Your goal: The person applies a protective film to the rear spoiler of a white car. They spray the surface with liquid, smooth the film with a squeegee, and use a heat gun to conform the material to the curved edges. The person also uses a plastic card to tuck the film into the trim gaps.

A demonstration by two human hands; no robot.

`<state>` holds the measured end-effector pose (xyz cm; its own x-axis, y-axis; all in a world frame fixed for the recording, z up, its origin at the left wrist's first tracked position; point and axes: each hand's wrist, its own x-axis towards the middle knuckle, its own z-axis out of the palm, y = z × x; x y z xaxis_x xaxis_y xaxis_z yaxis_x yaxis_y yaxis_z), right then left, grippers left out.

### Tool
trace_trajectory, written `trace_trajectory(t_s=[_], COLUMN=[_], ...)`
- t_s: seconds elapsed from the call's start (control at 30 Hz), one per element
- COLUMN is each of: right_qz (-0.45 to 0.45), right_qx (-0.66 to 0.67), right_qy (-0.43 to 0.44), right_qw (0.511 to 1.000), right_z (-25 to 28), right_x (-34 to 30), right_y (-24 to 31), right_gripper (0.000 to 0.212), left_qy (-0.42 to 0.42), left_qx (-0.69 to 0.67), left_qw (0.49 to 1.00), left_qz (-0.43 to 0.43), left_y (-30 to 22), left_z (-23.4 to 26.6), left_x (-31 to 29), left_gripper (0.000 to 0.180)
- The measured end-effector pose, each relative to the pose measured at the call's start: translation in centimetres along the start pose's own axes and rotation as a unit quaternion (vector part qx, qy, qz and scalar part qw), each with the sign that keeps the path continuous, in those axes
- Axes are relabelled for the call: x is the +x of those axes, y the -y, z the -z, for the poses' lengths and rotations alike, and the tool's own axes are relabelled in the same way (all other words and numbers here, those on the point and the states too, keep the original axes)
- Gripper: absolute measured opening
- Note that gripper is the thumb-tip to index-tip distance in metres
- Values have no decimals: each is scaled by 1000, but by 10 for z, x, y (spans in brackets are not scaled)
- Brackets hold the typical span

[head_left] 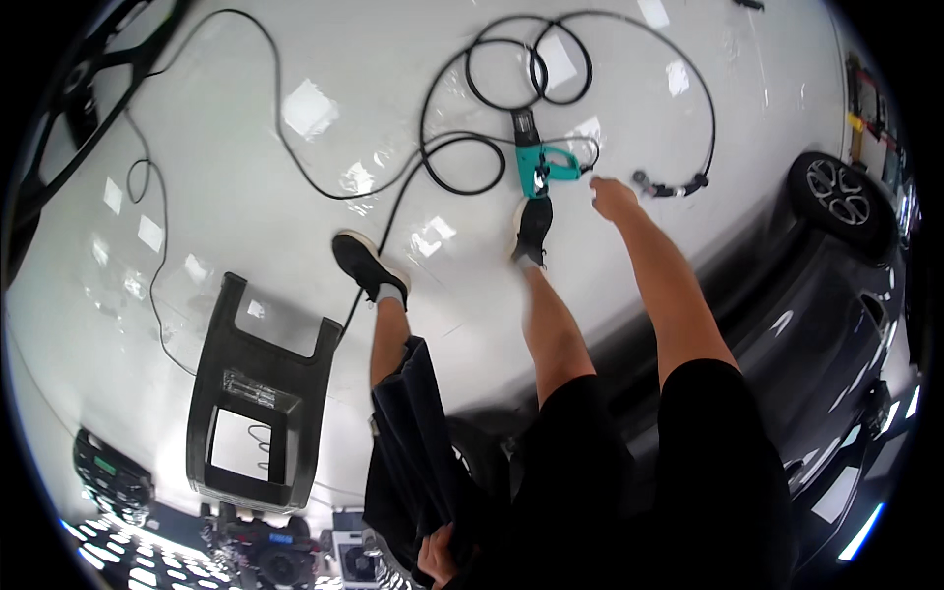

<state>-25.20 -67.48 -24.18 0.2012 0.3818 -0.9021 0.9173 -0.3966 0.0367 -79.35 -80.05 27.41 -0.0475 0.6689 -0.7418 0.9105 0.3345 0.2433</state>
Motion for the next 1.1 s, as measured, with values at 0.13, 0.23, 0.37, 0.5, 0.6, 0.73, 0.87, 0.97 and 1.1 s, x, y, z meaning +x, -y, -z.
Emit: trace_trajectory(t_s=[0.13,0.23,0.37,0.5,0.6,0.73,0.87,0.97,1.1], right_qz=[69,47,21,-2,4,41,18,7,45], right_qx=[19,38,80,154,150,133,108,214,421], right_qy=[-245,-293,-172,-142,-132,-224,-287,-316,-154], right_qw=[967,954,982,978,980,964,952,924,892], right_z=[-78,-87,-92,-133,-113,-105,-133,-101,-75], right_x=[88,116,82,78,100,118,95,14,-105], right_y=[-2,26,36,18,3,2,8,17,-7], right_gripper=[45,35,35,44,40,28,20,18,26], left_qy=[22,17,-15,-39,-54,-64,-61,-75,-70], left_qx=[15,38,57,73,85,112,114,96,58], left_qw=[994,991,993,994,994,991,991,993,995], left_qz=[109,129,106,75,50,46,32,-9,-47], left_y=[-54,-74,-83,-82,-86,-110,-126,-145,-149], left_z=[-21,-34,-45,-56,-65,-71,-85,-72,-41], left_x=[14,12,13,39,51,35,29,25,34], left_gripper=[19,20,21,22,23,25,26,27,32])
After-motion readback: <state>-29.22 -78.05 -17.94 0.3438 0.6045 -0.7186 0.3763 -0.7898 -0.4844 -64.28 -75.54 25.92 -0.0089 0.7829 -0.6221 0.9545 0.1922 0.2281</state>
